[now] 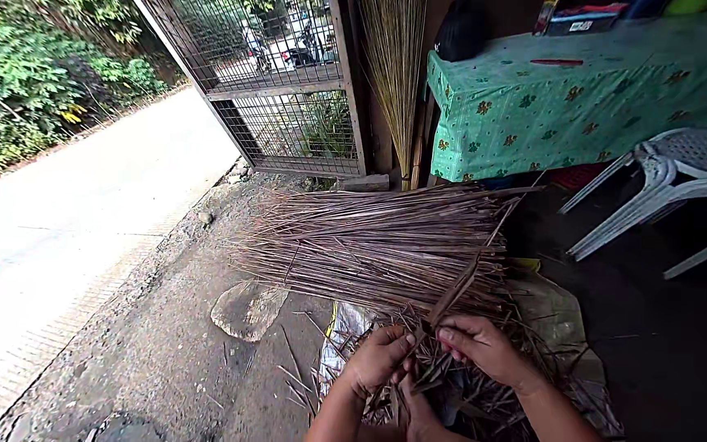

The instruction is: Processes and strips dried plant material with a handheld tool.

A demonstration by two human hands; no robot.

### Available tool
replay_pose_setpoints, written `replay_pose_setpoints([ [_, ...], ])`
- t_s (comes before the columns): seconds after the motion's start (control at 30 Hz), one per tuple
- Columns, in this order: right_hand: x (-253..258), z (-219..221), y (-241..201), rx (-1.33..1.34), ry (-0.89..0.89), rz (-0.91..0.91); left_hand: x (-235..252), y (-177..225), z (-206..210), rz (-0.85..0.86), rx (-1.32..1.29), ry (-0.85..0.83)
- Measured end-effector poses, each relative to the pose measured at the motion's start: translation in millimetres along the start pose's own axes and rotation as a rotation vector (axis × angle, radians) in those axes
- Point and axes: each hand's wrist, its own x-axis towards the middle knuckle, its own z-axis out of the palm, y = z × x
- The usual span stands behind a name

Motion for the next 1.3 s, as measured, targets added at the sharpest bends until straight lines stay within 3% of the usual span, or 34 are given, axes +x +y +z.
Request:
replay_pose_setpoints([
  [0.23,5,-39,2,-0.047,0.254,-0.106,-1,1,0,0.035,0.063,-0.039],
  [0.43,8,-58,-3,0.06,0.722,0.111,1,-2,-4,0.0,0.216,0.138],
  [0.53,4,-52,-9,0.073,0.604,0.126,2,-1,-9,0.01,0.211,0.163],
  [0.7,7,-13,-11,0.076,-0.041,0.175,1,1,-9,0.021,0.192,0.089],
  [0.77,8,-11,-8,0.08,-0.134,0.18,-1,3,-9,-0.002,0.191,0.054],
  [1.07,6,-35,-7,-0.084,0.152,0.043,-3,5,-7,-0.004,0.202,0.031],
  [1.3,5,-63,-5,-0.04,0.605,0.021,-2,3,-8,0.001,0.244,0.01],
])
